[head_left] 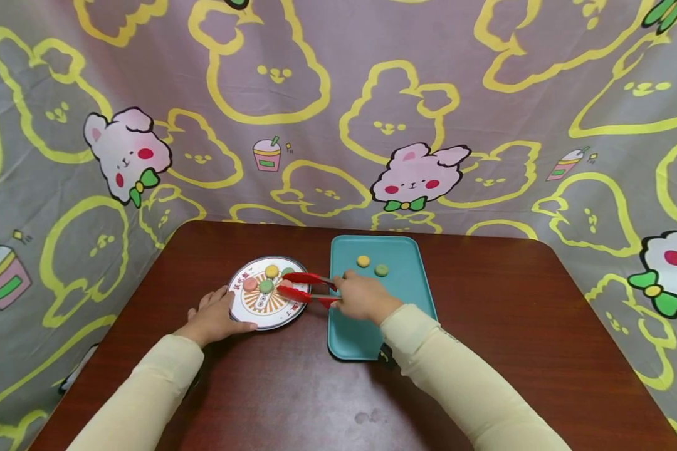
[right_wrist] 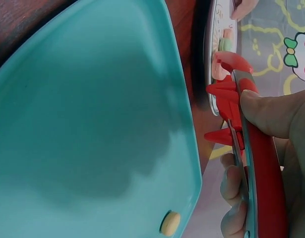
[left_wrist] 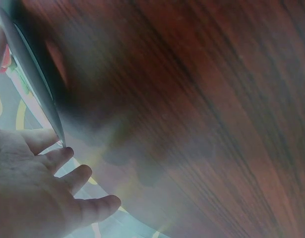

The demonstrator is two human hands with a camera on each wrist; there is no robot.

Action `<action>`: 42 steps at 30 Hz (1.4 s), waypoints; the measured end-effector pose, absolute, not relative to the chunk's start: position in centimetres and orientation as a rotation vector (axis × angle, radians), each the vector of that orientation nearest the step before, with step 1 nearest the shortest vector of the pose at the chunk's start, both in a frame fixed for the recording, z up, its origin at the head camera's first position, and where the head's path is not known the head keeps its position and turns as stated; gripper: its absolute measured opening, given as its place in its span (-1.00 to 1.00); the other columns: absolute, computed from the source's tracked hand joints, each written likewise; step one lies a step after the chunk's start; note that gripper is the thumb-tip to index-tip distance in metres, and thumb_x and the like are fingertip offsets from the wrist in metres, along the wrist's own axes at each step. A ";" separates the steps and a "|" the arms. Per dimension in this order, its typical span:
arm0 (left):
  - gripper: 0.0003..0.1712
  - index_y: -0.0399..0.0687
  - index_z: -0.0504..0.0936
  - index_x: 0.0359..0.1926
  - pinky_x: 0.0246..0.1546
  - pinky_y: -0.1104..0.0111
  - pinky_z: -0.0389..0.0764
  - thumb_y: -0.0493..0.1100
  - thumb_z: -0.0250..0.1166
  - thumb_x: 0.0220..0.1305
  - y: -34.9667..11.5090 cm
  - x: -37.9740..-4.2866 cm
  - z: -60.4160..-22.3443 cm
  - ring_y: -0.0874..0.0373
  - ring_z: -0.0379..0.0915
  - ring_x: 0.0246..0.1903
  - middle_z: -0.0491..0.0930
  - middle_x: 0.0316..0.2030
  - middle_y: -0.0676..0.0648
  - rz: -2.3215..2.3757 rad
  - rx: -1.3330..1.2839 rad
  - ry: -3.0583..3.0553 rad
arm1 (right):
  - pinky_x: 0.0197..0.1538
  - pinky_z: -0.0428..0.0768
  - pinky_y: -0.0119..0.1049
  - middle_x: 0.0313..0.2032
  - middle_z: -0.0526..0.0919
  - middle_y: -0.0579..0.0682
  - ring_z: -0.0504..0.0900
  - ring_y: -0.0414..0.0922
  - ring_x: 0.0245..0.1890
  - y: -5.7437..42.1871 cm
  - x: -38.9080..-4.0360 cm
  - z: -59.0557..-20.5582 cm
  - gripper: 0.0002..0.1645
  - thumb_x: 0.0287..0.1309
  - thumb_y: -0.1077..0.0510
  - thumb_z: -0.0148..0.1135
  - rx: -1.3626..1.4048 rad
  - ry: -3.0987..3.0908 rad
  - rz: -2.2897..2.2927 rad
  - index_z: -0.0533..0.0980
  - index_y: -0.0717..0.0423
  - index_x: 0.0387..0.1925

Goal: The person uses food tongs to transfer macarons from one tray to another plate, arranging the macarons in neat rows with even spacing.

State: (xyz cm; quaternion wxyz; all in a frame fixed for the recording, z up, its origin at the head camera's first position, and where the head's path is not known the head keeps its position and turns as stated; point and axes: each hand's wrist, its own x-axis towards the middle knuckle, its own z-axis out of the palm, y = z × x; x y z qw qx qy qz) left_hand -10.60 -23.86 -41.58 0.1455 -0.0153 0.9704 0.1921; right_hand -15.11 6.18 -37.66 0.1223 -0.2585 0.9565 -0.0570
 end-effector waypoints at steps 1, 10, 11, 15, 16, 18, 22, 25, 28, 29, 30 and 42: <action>0.28 -0.46 0.15 0.36 0.14 -0.42 -0.03 0.38 0.42 -0.09 -23.9 -10.6 -41.6 -0.47 -0.14 0.30 0.04 0.33 -0.53 0.554 -0.044 2.795 | -0.42 0.46 -0.28 0.01 0.50 0.08 0.47 -0.15 -0.27 6.1 -15.1 -37.7 -0.30 0.25 -0.11 0.23 -0.748 2.787 -0.167 0.35 0.09 0.33; 0.30 -0.45 0.12 0.37 0.14 -0.41 -0.03 0.39 0.41 -0.10 -24.0 -10.6 -41.6 -0.48 -0.16 0.30 0.02 0.34 -0.53 0.570 -0.047 2.782 | -0.41 0.47 -0.28 -0.02 0.50 0.07 0.47 -0.15 -0.26 6.0 -15.2 -37.9 -0.31 0.24 -0.10 0.24 -0.746 2.785 -0.161 0.36 0.10 0.31; 0.30 -0.45 0.12 0.37 0.14 -0.41 -0.03 0.39 0.41 -0.10 -23.9 -10.6 -41.6 -0.48 -0.16 0.30 0.02 0.34 -0.53 0.571 -0.045 2.782 | -0.41 0.47 -0.28 -0.01 0.50 0.07 0.47 -0.15 -0.26 6.0 -15.2 -37.9 -0.30 0.24 -0.10 0.24 -0.745 2.786 -0.163 0.36 0.10 0.32; 0.30 -0.46 0.11 0.38 0.14 -0.41 -0.04 0.38 0.41 -0.10 -23.9 -10.7 -41.5 -0.48 -0.16 0.30 0.01 0.34 -0.53 0.573 -0.049 2.776 | -0.40 0.48 -0.28 0.03 0.50 0.09 0.47 -0.14 -0.23 5.9 -15.2 -37.9 -0.28 0.24 -0.10 0.24 -0.740 2.785 -0.154 0.34 0.11 0.34; 0.30 -0.46 0.11 0.38 0.14 -0.40 -0.04 0.38 0.42 -0.10 -23.9 -10.7 -41.5 -0.48 -0.17 0.30 0.01 0.34 -0.53 0.575 -0.051 2.774 | -0.40 0.48 -0.28 0.04 0.50 0.09 0.48 -0.14 -0.23 5.9 -15.2 -37.9 -0.28 0.24 -0.10 0.25 -0.739 2.784 -0.155 0.34 0.11 0.34; 0.30 -0.46 0.11 0.38 0.14 -0.40 -0.03 0.38 0.42 -0.09 -23.9 -10.7 -41.5 -0.47 -0.17 0.30 0.01 0.34 -0.53 0.575 -0.051 2.774 | -0.39 0.49 -0.27 0.04 0.50 0.09 0.49 -0.14 -0.22 5.9 -15.2 -37.8 -0.27 0.23 -0.10 0.25 -0.739 2.785 -0.154 0.34 0.11 0.34; 0.28 -0.46 0.13 0.37 0.13 -0.41 -0.02 0.37 0.42 -0.09 -23.9 -10.6 -41.5 -0.48 -0.15 0.30 0.03 0.34 -0.53 0.573 -0.037 2.788 | -0.38 0.50 -0.25 0.04 0.50 0.09 0.49 -0.13 -0.24 5.9 -15.1 -37.8 -0.26 0.22 -0.11 0.26 -0.740 2.787 -0.155 0.34 0.12 0.34; 0.27 -0.45 0.14 0.37 0.12 -0.42 -0.01 0.37 0.42 -0.09 -23.9 -10.6 -41.5 -0.48 -0.14 0.29 0.03 0.34 -0.52 0.573 -0.028 2.796 | -0.40 0.49 -0.26 0.05 0.50 0.09 0.49 -0.14 -0.26 6.0 -15.1 -37.9 -0.24 0.22 -0.12 0.26 -0.738 2.786 -0.153 0.32 0.10 0.36; 0.27 -0.45 0.15 0.37 0.12 -0.42 -0.02 0.36 0.42 -0.09 -23.9 -10.6 -41.5 -0.48 -0.14 0.30 0.03 0.34 -0.52 0.573 -0.025 2.799 | -0.41 0.48 -0.26 0.07 0.49 0.10 0.50 -0.14 -0.26 6.1 -15.1 -38.0 -0.23 0.22 -0.12 0.25 -0.739 2.788 -0.157 0.31 0.10 0.37; 0.27 -0.45 0.15 0.36 0.12 -0.43 -0.02 0.36 0.42 -0.09 -23.9 -10.6 -41.5 -0.48 -0.14 0.30 0.03 0.34 -0.52 0.572 -0.024 2.800 | -0.41 0.48 -0.26 0.07 0.49 0.10 0.51 -0.14 -0.25 6.1 -15.1 -38.1 -0.23 0.22 -0.13 0.25 -0.741 2.788 -0.155 0.31 0.10 0.37; 0.27 -0.45 0.15 0.36 0.12 -0.43 -0.02 0.36 0.42 -0.09 -23.9 -10.6 -41.5 -0.49 -0.14 0.30 0.03 0.34 -0.52 0.571 -0.023 2.800 | -0.41 0.48 -0.27 0.09 0.49 0.11 0.51 -0.14 -0.24 6.2 -15.2 -38.1 -0.23 0.22 -0.13 0.25 -0.743 2.789 -0.155 0.30 0.10 0.37; 0.29 -0.47 0.14 0.36 0.13 -0.43 -0.01 0.39 0.41 -0.10 -24.0 -10.8 -41.7 -0.48 -0.14 0.29 0.04 0.33 -0.53 0.545 -0.027 2.799 | -0.33 0.50 -0.23 0.09 0.47 0.14 0.51 -0.12 -0.23 7.2 -14.9 -38.4 -0.19 0.23 -0.13 0.25 -0.771 2.780 -0.221 0.27 0.16 0.38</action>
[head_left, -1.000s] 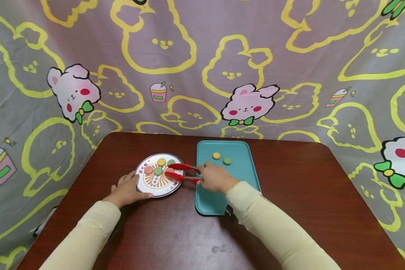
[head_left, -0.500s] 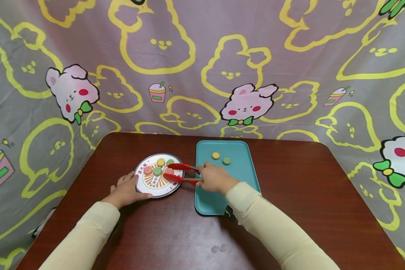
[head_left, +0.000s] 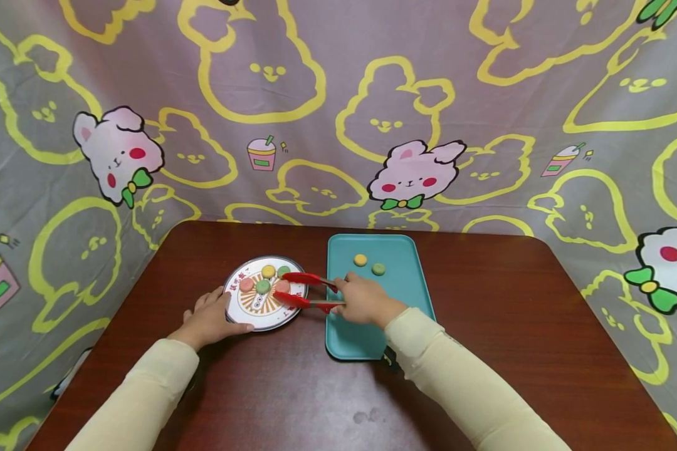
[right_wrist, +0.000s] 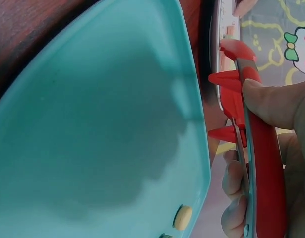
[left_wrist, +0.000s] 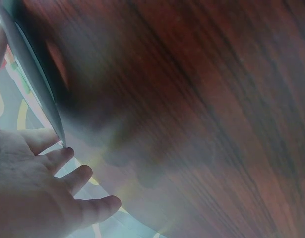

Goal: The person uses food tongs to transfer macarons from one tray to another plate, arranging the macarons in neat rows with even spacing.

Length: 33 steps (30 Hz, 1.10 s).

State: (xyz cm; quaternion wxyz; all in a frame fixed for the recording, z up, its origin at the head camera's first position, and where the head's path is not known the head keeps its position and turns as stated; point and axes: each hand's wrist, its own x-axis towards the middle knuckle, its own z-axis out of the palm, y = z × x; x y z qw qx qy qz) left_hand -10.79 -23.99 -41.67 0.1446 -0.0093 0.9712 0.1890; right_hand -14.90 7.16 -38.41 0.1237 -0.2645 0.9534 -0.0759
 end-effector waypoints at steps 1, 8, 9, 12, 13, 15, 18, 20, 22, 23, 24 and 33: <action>0.29 -0.47 0.14 0.36 0.13 -0.43 -0.02 0.39 0.41 -0.10 -24.0 -10.8 -41.7 -0.48 -0.14 0.30 0.04 0.33 -0.53 0.545 -0.028 2.798 | -0.33 0.50 -0.23 0.08 0.47 0.15 0.51 -0.11 -0.23 7.3 -14.9 -38.4 -0.18 0.22 -0.13 0.25 -0.769 2.779 -0.234 0.27 0.16 0.38; 0.30 -0.46 0.12 0.37 0.14 -0.44 -0.05 0.39 0.42 -0.11 -24.1 -10.8 -41.8 -0.48 -0.17 0.31 0.02 0.34 -0.52 0.560 -0.039 2.786 | -0.29 0.53 -0.20 0.11 0.46 0.16 0.54 -0.10 -0.19 8.0 -14.8 -38.3 -0.17 0.22 -0.12 0.26 -0.754 2.788 -0.278 0.26 0.19 0.38; 0.30 -0.45 0.12 0.38 0.14 -0.43 -0.06 0.38 0.42 -0.11 -24.1 -10.8 -41.8 -0.47 -0.17 0.31 0.02 0.35 -0.52 0.562 -0.042 2.784 | -0.28 0.54 -0.20 0.11 0.46 0.16 0.54 -0.10 -0.19 8.1 -14.8 -38.3 -0.17 0.22 -0.12 0.26 -0.755 2.793 -0.281 0.25 0.20 0.39; 0.31 -0.46 0.12 0.38 0.14 -0.43 -0.07 0.39 0.42 -0.11 -24.1 -10.7 -41.8 -0.47 -0.18 0.31 0.01 0.34 -0.52 0.567 -0.043 2.781 | -0.29 0.54 -0.20 0.12 0.46 0.16 0.54 -0.10 -0.22 8.5 -14.7 -38.1 -0.17 0.22 -0.12 0.26 -0.752 2.806 -0.290 0.26 0.20 0.38; 0.31 -0.45 0.11 0.38 0.14 -0.43 -0.07 0.39 0.42 -0.11 -24.1 -10.7 -41.8 -0.47 -0.18 0.31 0.01 0.35 -0.52 0.570 -0.045 2.779 | -0.30 0.53 -0.20 0.13 0.46 0.17 0.53 -0.10 -0.24 8.6 -14.7 -38.0 -0.16 0.22 -0.12 0.26 -0.747 2.808 -0.296 0.25 0.20 0.39; 0.31 -0.45 0.12 0.38 0.14 -0.44 -0.07 0.39 0.42 -0.11 -24.1 -10.7 -41.8 -0.47 -0.17 0.31 0.01 0.35 -0.52 0.572 -0.043 2.779 | -0.32 0.52 -0.21 0.14 0.44 0.17 0.52 -0.11 -0.27 8.9 -14.7 -37.9 -0.15 0.22 -0.12 0.26 -0.737 2.811 -0.301 0.24 0.19 0.39; 0.31 -0.45 0.11 0.38 0.14 -0.44 -0.08 0.39 0.42 -0.11 -24.0 -10.7 -41.8 -0.48 -0.18 0.31 0.01 0.35 -0.52 0.577 -0.043 2.776 | -0.35 0.50 -0.21 0.16 0.43 0.18 0.51 -0.12 -0.29 9.3 -14.7 -37.9 -0.15 0.21 -0.12 0.27 -0.721 2.817 -0.316 0.23 0.18 0.40; 0.31 -0.45 0.11 0.38 0.14 -0.44 -0.07 0.39 0.42 -0.11 -24.0 -10.7 -41.8 -0.48 -0.18 0.31 0.01 0.34 -0.53 0.574 -0.040 2.778 | -0.33 0.51 -0.20 0.15 0.44 0.17 0.50 -0.12 -0.26 9.7 -14.7 -37.9 -0.14 0.20 -0.12 0.28 -0.713 2.829 -0.329 0.24 0.17 0.40; 0.30 -0.45 0.12 0.37 0.13 -0.45 -0.07 0.39 0.42 -0.11 -24.0 -10.7 -41.8 -0.49 -0.17 0.30 0.01 0.34 -0.53 0.572 -0.035 2.782 | -0.30 0.52 -0.19 0.14 0.44 0.16 0.50 -0.11 -0.23 10.1 -14.7 -37.9 -0.14 0.18 -0.12 0.30 -0.705 2.842 -0.339 0.25 0.17 0.39; 0.30 -0.46 0.12 0.37 0.13 -0.45 -0.06 0.39 0.42 -0.11 -24.0 -10.7 -41.7 -0.49 -0.17 0.30 0.01 0.34 -0.53 0.571 -0.033 2.785 | -0.29 0.53 -0.19 0.13 0.45 0.15 0.49 -0.11 -0.23 10.2 -14.7 -37.8 -0.13 0.18 -0.12 0.30 -0.702 2.845 -0.343 0.24 0.17 0.40; 0.30 -0.45 0.12 0.37 0.13 -0.45 -0.06 0.38 0.42 -0.10 -24.0 -10.7 -41.7 -0.49 -0.17 0.30 0.01 0.34 -0.53 0.570 -0.033 2.785 | -0.28 0.53 -0.18 0.13 0.45 0.16 0.50 -0.11 -0.22 10.4 -14.6 -37.7 -0.12 0.17 -0.12 0.31 -0.698 2.848 -0.355 0.25 0.18 0.39; 0.31 -0.45 0.11 0.38 0.12 -0.44 -0.04 0.39 0.42 -0.10 -24.0 -10.7 -41.8 -0.48 -0.16 0.31 0.01 0.34 -0.53 0.564 -0.028 2.794 | -0.22 0.55 -0.16 0.12 0.42 0.16 0.51 -0.10 -0.26 12.1 -14.2 -36.9 -0.08 0.13 -0.09 0.36 -0.653 2.861 -0.440 0.22 0.18 0.41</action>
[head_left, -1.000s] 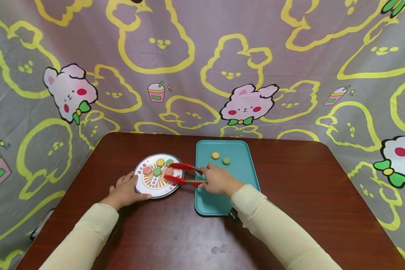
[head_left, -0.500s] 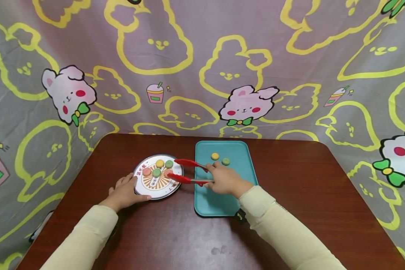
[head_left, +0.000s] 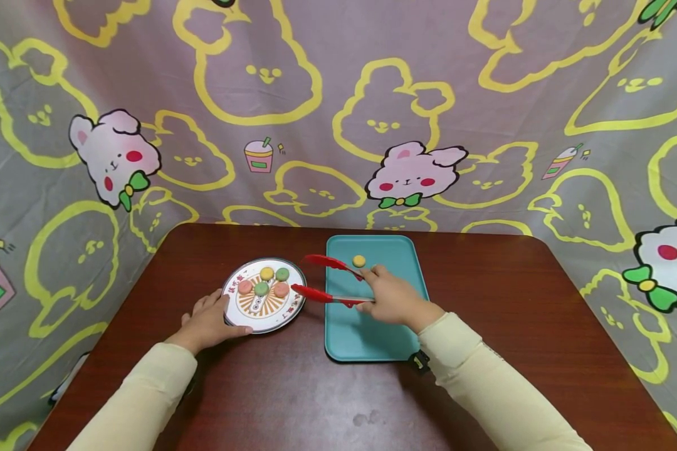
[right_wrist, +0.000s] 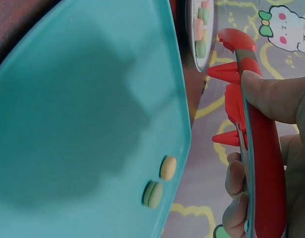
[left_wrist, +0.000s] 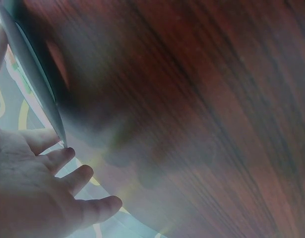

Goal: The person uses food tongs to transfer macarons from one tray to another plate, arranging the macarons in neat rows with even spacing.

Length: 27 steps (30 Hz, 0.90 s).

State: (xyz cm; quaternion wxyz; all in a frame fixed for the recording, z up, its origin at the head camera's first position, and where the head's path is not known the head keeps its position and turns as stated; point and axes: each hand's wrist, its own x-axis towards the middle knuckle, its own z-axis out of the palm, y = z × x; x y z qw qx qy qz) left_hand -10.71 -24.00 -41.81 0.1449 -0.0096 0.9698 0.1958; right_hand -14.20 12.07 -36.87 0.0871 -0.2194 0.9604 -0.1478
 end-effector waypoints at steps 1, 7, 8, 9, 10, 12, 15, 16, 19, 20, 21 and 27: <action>0.31 -0.45 0.11 0.38 0.13 -0.44 -0.04 0.39 0.42 -0.10 -24.0 -10.7 -41.8 -0.48 -0.16 0.31 0.01 0.34 -0.53 0.563 -0.028 2.795 | -0.21 0.55 -0.15 0.12 0.43 0.16 0.52 -0.10 -0.24 12.3 -14.1 -36.8 -0.08 0.12 -0.09 0.37 -0.653 2.864 -0.447 0.22 0.18 0.40; 0.30 -0.45 0.12 0.38 0.13 -0.44 -0.05 0.38 0.42 -0.10 -23.9 -10.6 -41.7 -0.48 -0.16 0.31 0.01 0.34 -0.53 0.564 -0.036 2.788 | -0.13 0.59 -0.11 0.15 0.43 0.15 0.54 -0.06 -0.09 13.2 -14.0 -36.2 -0.04 0.07 -0.07 0.41 -0.652 2.875 -0.466 0.22 0.20 0.40; 0.29 -0.45 0.11 0.38 0.13 -0.44 -0.05 0.38 0.42 -0.09 -23.9 -10.6 -41.6 -0.49 -0.17 0.31 0.00 0.34 -0.53 0.563 -0.036 2.787 | -0.11 0.58 -0.09 0.16 0.43 0.15 0.53 -0.05 -0.05 13.4 -14.0 -36.2 -0.03 0.05 -0.07 0.42 -0.647 2.876 -0.471 0.22 0.20 0.40; 0.29 -0.45 0.12 0.38 0.13 -0.44 -0.05 0.38 0.42 -0.09 -23.9 -10.6 -41.6 -0.49 -0.16 0.31 0.01 0.34 -0.53 0.563 -0.035 2.787 | -0.10 0.58 -0.09 0.16 0.42 0.15 0.53 -0.04 -0.05 13.5 -14.0 -36.1 -0.02 0.04 -0.07 0.43 -0.639 2.874 -0.479 0.22 0.20 0.40; 0.29 -0.45 0.12 0.37 0.13 -0.44 -0.04 0.37 0.42 -0.09 -23.9 -10.6 -41.6 -0.49 -0.16 0.31 0.01 0.34 -0.53 0.564 -0.033 2.789 | -0.08 0.58 -0.08 0.16 0.43 0.15 0.52 -0.04 -0.03 13.6 -14.0 -36.1 -0.02 0.03 -0.06 0.44 -0.633 2.872 -0.489 0.23 0.20 0.40; 0.29 -0.45 0.12 0.37 0.13 -0.44 -0.04 0.37 0.42 -0.09 -23.9 -10.6 -41.6 -0.49 -0.16 0.30 0.01 0.34 -0.53 0.563 -0.030 2.791 | -0.08 0.58 -0.08 0.15 0.43 0.15 0.52 -0.04 -0.03 13.9 -14.1 -36.1 -0.01 0.01 -0.05 0.46 -0.621 2.867 -0.504 0.24 0.20 0.39; 0.29 -0.46 0.13 0.37 0.12 -0.44 -0.03 0.38 0.42 -0.09 -23.9 -10.6 -41.6 -0.50 -0.15 0.30 0.01 0.34 -0.53 0.557 -0.024 2.794 | -0.11 0.58 -0.11 0.12 0.45 0.15 0.52 -0.06 -0.07 14.2 -14.1 -36.2 -0.01 -0.02 -0.05 0.47 -0.611 2.869 -0.511 0.25 0.21 0.38; 0.29 -0.46 0.13 0.37 0.12 -0.45 -0.03 0.38 0.42 -0.09 -23.9 -10.7 -41.6 -0.50 -0.15 0.30 0.01 0.34 -0.54 0.556 -0.023 2.795 | -0.13 0.58 -0.12 0.11 0.45 0.15 0.52 -0.06 -0.09 14.4 -14.2 -36.2 -0.01 -0.03 -0.05 0.47 -0.612 2.873 -0.508 0.26 0.21 0.38; 0.29 -0.45 0.13 0.37 0.12 -0.45 -0.03 0.38 0.42 -0.10 -23.9 -10.7 -41.6 -0.49 -0.16 0.30 0.00 0.34 -0.53 0.556 -0.023 2.794 | -0.18 0.57 -0.14 0.08 0.46 0.15 0.52 -0.06 -0.14 14.8 -14.2 -36.3 -0.01 -0.07 -0.04 0.45 -0.616 2.890 -0.498 0.27 0.22 0.36; 0.29 -0.45 0.12 0.37 0.12 -0.45 -0.03 0.38 0.42 -0.10 -23.9 -10.7 -41.7 -0.49 -0.16 0.30 0.00 0.34 -0.53 0.556 -0.024 2.793 | -0.19 0.57 -0.14 0.08 0.47 0.16 0.52 -0.06 -0.14 15.0 -14.3 -36.3 -0.01 -0.09 -0.04 0.44 -0.617 2.898 -0.494 0.28 0.22 0.36; 0.29 -0.45 0.12 0.37 0.12 -0.45 -0.03 0.38 0.42 -0.10 -24.0 -10.7 -41.7 -0.49 -0.16 0.30 0.00 0.35 -0.53 0.556 -0.024 2.792 | -0.19 0.57 -0.14 0.08 0.47 0.16 0.53 -0.05 -0.14 15.1 -14.3 -36.3 0.00 -0.11 -0.03 0.44 -0.617 2.904 -0.491 0.28 0.23 0.36; 0.29 -0.45 0.12 0.38 0.13 -0.45 -0.05 0.38 0.41 -0.09 -24.0 -10.7 -41.6 -0.49 -0.16 0.30 0.00 0.35 -0.53 0.554 -0.026 2.792 | -0.17 0.58 -0.08 0.10 0.46 0.21 0.54 0.00 -0.12 16.0 -14.2 -36.2 0.03 -0.17 -0.03 0.43 -0.612 2.934 -0.479 0.28 0.26 0.35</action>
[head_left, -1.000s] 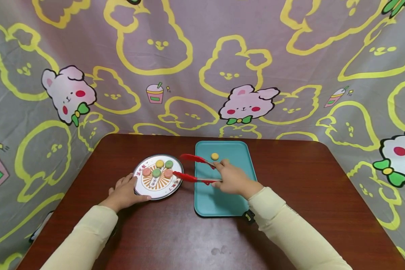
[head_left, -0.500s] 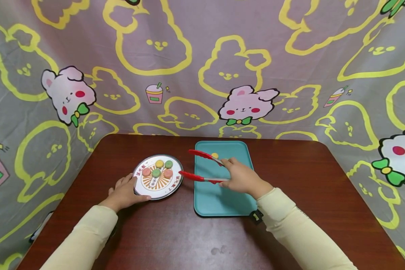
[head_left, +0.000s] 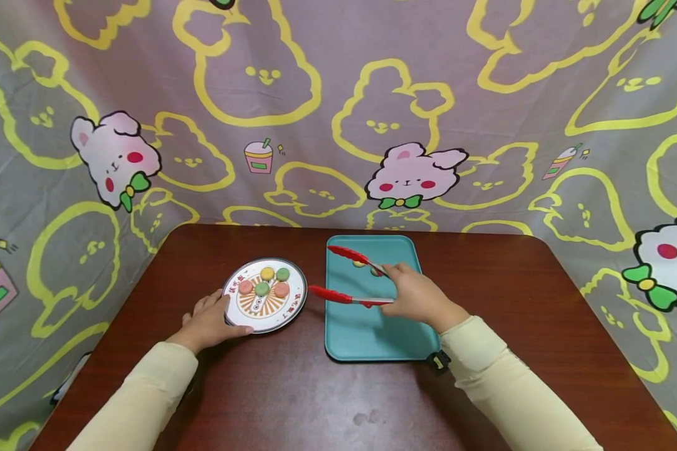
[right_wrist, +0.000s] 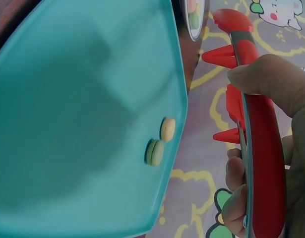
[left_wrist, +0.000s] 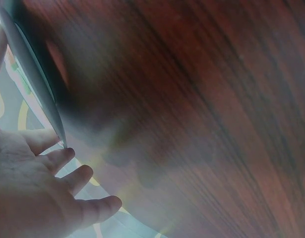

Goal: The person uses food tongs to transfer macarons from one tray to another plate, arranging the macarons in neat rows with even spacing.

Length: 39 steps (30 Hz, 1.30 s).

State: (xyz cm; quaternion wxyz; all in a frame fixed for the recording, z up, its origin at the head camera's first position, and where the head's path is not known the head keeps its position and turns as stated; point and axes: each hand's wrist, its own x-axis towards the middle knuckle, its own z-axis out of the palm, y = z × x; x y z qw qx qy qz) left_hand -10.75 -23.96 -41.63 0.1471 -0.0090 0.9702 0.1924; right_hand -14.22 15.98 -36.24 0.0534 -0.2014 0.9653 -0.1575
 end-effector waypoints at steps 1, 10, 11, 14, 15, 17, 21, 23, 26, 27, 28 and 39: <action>0.29 -0.45 0.12 0.38 0.13 -0.45 -0.05 0.38 0.41 -0.09 -23.9 -10.7 -41.6 -0.49 -0.16 0.30 0.00 0.35 -0.53 0.554 -0.025 2.792 | -0.15 0.59 -0.06 0.11 0.46 0.22 0.54 0.02 -0.11 16.1 -14.2 -36.2 0.03 -0.16 -0.03 0.44 -0.613 2.937 -0.479 0.28 0.27 0.35; 0.28 -0.46 0.13 0.37 0.13 -0.45 -0.05 0.37 0.42 -0.08 -23.8 -10.7 -41.4 -0.49 -0.15 0.30 0.01 0.34 -0.54 0.560 -0.027 2.793 | -0.16 0.59 -0.06 0.06 0.47 0.23 0.53 0.02 -0.13 17.6 -14.2 -36.6 0.03 -0.17 -0.02 0.43 -0.575 2.964 -0.512 0.27 0.32 0.34; 0.28 -0.45 0.13 0.37 0.13 -0.45 -0.06 0.37 0.42 -0.08 -23.8 -10.7 -41.4 -0.49 -0.15 0.30 0.01 0.34 -0.54 0.561 -0.027 2.793 | -0.16 0.59 -0.06 0.06 0.47 0.24 0.53 0.03 -0.12 17.8 -14.2 -36.7 0.03 -0.16 -0.02 0.43 -0.566 2.962 -0.517 0.27 0.32 0.34; 0.27 -0.45 0.13 0.37 0.13 -0.45 -0.05 0.37 0.42 -0.08 -23.8 -10.7 -41.4 -0.49 -0.15 0.30 0.02 0.34 -0.53 0.565 -0.021 2.798 | -0.13 0.59 -0.04 0.08 0.45 0.26 0.53 0.05 -0.10 18.5 -14.2 -37.0 0.03 -0.15 -0.01 0.43 -0.539 2.961 -0.539 0.26 0.34 0.34; 0.27 -0.45 0.13 0.37 0.12 -0.45 -0.05 0.36 0.42 -0.08 -23.8 -10.7 -41.4 -0.49 -0.15 0.30 0.02 0.34 -0.53 0.564 -0.018 2.800 | -0.12 0.60 -0.02 0.08 0.45 0.27 0.53 0.06 -0.09 18.7 -14.2 -37.1 0.02 -0.14 -0.01 0.44 -0.531 2.959 -0.549 0.26 0.35 0.33; 0.27 -0.45 0.13 0.37 0.12 -0.45 -0.04 0.36 0.42 -0.08 -23.8 -10.7 -41.4 -0.49 -0.15 0.30 0.02 0.34 -0.53 0.563 -0.013 2.803 | -0.10 0.59 0.00 0.09 0.44 0.27 0.53 0.06 -0.08 19.0 -14.1 -37.4 0.03 -0.13 -0.01 0.46 -0.510 2.954 -0.570 0.26 0.35 0.33; 0.27 -0.45 0.13 0.37 0.12 -0.44 -0.03 0.37 0.41 -0.08 -23.8 -10.7 -41.4 -0.48 -0.15 0.30 0.02 0.34 -0.53 0.558 -0.011 2.805 | -0.12 0.60 -0.01 0.06 0.44 0.28 0.53 0.05 -0.14 19.7 -14.0 -37.9 0.04 -0.14 -0.01 0.49 -0.485 2.939 -0.611 0.26 0.35 0.33; 0.28 -0.45 0.13 0.37 0.12 -0.44 -0.03 0.37 0.41 -0.08 -23.8 -10.8 -41.4 -0.48 -0.15 0.30 0.02 0.34 -0.52 0.556 -0.012 2.804 | -0.13 0.60 -0.02 0.05 0.44 0.29 0.53 0.05 -0.16 20.0 -13.9 -38.1 0.04 -0.14 -0.01 0.50 -0.482 2.941 -0.613 0.26 0.35 0.33; 0.28 -0.45 0.13 0.37 0.12 -0.44 -0.03 0.38 0.41 -0.09 -23.9 -10.8 -41.6 -0.48 -0.15 0.30 0.02 0.34 -0.53 0.550 -0.013 2.805 | -0.12 0.60 -0.01 0.08 0.43 0.31 0.54 0.06 -0.15 20.4 -13.8 -38.3 0.04 -0.12 -0.01 0.49 -0.488 2.949 -0.606 0.26 0.36 0.33; 0.28 -0.45 0.13 0.37 0.12 -0.44 -0.03 0.38 0.41 -0.09 -23.9 -10.8 -41.6 -0.48 -0.15 0.30 0.02 0.34 -0.52 0.549 -0.013 2.806 | -0.10 0.59 0.00 0.09 0.42 0.31 0.53 0.06 -0.13 20.5 -13.8 -38.4 0.04 -0.12 -0.01 0.48 -0.483 2.953 -0.608 0.26 0.36 0.34; 0.28 -0.45 0.13 0.37 0.12 -0.44 -0.03 0.38 0.41 -0.09 -24.0 -10.8 -41.7 -0.48 -0.15 0.30 0.02 0.34 -0.53 0.550 -0.012 2.806 | -0.09 0.59 0.02 0.10 0.42 0.32 0.53 0.08 -0.12 20.6 -13.7 -38.4 0.03 -0.11 -0.01 0.48 -0.485 2.957 -0.607 0.25 0.38 0.33; 0.27 -0.47 0.16 0.35 0.09 -0.45 0.00 0.37 0.42 -0.09 -24.0 -10.7 -41.7 -0.50 -0.12 0.29 0.04 0.33 -0.54 0.552 0.009 2.821 | -0.18 0.60 -0.03 0.05 0.44 0.35 0.54 0.04 -0.22 22.0 -13.7 -38.3 -0.01 -0.08 0.02 0.46 -0.447 2.971 -0.605 0.26 0.45 0.30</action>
